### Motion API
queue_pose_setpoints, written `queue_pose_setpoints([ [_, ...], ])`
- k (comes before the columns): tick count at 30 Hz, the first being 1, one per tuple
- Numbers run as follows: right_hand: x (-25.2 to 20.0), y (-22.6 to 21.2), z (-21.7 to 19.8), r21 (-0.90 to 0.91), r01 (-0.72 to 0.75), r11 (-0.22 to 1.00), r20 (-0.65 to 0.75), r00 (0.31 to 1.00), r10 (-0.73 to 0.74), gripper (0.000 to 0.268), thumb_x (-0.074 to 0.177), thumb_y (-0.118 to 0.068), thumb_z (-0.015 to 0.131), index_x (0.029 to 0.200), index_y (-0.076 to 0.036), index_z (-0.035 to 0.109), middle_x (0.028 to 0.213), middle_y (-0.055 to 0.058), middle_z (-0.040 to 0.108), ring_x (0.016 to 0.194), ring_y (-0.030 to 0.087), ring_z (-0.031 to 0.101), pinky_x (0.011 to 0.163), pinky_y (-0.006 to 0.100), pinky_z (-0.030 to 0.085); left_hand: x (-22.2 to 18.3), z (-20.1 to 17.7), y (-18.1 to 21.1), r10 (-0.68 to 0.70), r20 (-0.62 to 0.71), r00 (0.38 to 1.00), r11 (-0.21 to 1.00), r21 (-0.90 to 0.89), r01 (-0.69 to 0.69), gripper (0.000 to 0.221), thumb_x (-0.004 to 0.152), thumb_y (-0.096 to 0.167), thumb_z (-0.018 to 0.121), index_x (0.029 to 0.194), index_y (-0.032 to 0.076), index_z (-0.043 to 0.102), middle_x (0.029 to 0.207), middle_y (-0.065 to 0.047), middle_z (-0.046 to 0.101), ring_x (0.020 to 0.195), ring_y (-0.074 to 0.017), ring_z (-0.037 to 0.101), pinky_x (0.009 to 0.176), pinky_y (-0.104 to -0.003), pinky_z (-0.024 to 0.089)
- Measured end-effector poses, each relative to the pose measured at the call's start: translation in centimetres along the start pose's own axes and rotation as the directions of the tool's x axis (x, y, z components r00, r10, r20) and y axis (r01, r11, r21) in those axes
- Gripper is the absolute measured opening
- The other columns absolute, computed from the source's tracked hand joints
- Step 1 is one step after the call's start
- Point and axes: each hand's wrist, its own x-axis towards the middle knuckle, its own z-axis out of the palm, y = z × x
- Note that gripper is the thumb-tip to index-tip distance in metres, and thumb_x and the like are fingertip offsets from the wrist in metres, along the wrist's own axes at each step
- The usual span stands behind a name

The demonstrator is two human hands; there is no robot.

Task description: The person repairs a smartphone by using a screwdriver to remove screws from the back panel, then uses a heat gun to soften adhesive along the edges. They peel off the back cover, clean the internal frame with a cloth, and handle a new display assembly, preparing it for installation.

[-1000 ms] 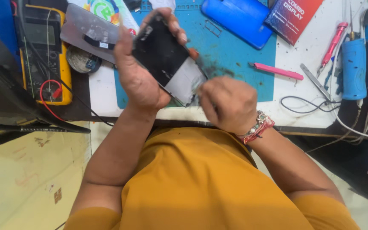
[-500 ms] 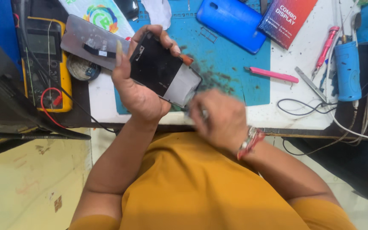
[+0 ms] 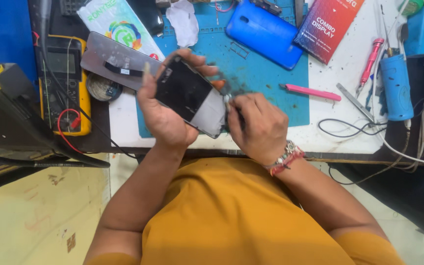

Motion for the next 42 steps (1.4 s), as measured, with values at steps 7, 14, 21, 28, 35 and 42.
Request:
queue_pose_setpoints([
  [7, 2.3, -1.1, 0.1, 0.055, 0.069, 0.996, -0.148, 0.987, -0.060, 0.014, 0.103, -0.006, 0.076, 0.114, -0.005, 0.068, 0.105, 0.012, 0.067, 0.087, 0.030, 0.070, 0.070, 0.037, 0.055, -1.1, 0.6, -1.7, -0.030, 0.086, 0.996, 0.992, 0.123, 0.019, 0.060, 0.114, 0.050, 0.038, 0.140, -0.002, 0.051, 0.148, -0.025, 0.052, 0.133, -0.0308, 0.055, 0.119, -0.045, 0.040],
  [14, 0.3, 0.2, -0.3, 0.023, 0.106, 0.994, -0.049, 0.993, -0.105, 0.016, 0.095, -0.004, 0.078, 0.109, -0.005, 0.069, 0.098, 0.012, 0.068, 0.082, 0.030, 0.068, 0.070, 0.040, 0.054, -1.2, 0.1, -0.7, -0.069, 0.065, 0.995, 0.996, 0.059, 0.066, 0.056, 0.113, 0.048, 0.038, 0.142, 0.002, 0.050, 0.158, -0.026, 0.044, 0.136, -0.0362, 0.057, 0.115, -0.051, 0.047],
  [21, 0.4, 0.9, 0.1, 0.016, 0.086, 0.996, -0.096, 0.992, -0.084, 0.016, 0.097, -0.004, 0.078, 0.110, -0.006, 0.070, 0.099, 0.012, 0.069, 0.083, 0.029, 0.069, 0.071, 0.039, 0.054, -1.3, -0.2, -2.5, -0.108, 0.055, 0.993, 0.979, 0.177, 0.097, 0.055, 0.114, 0.046, 0.034, 0.141, 0.001, 0.051, 0.159, -0.026, 0.044, 0.136, -0.0348, 0.058, 0.117, -0.049, 0.047],
  [28, 0.4, 0.5, -1.1, 0.008, 0.052, 0.999, -0.003, 0.999, -0.052, 0.015, 0.094, -0.005, 0.078, 0.107, -0.005, 0.071, 0.095, 0.012, 0.069, 0.079, 0.030, 0.068, 0.068, 0.040, 0.053, -1.2, 0.4, -2.7, -0.025, -0.042, 0.999, 0.993, 0.112, 0.030, 0.052, 0.115, 0.042, 0.035, 0.136, -0.002, 0.054, 0.157, -0.024, 0.046, 0.129, -0.0351, 0.059, 0.112, -0.051, 0.049],
  [35, -2.6, 4.9, -6.6, 0.072, -0.255, 0.964, 0.208, 0.949, 0.235, 0.012, 0.102, -0.010, 0.067, 0.113, -0.008, 0.070, 0.099, 0.011, 0.072, 0.079, 0.025, 0.074, 0.066, 0.033, 0.058, -0.5, -1.3, 1.6, 0.073, -0.021, 0.997, 0.997, 0.025, -0.073, 0.061, 0.111, 0.053, 0.038, 0.140, 0.002, 0.054, 0.133, -0.018, 0.062, 0.119, -0.0333, 0.061, 0.106, -0.052, 0.049],
  [42, -0.9, 10.8, -10.9, -0.519, -0.320, 0.792, -0.071, 0.940, 0.333, 0.026, 0.102, -0.026, 0.075, 0.095, -0.001, 0.074, 0.085, 0.013, 0.073, 0.074, 0.029, 0.071, 0.070, 0.038, 0.054, -1.5, -0.6, 0.1, -0.039, -0.110, 0.993, 0.995, -0.100, 0.028, 0.066, 0.110, 0.059, 0.035, 0.138, 0.001, 0.053, 0.120, -0.018, 0.064, 0.112, -0.0317, 0.063, 0.104, -0.055, 0.049],
])
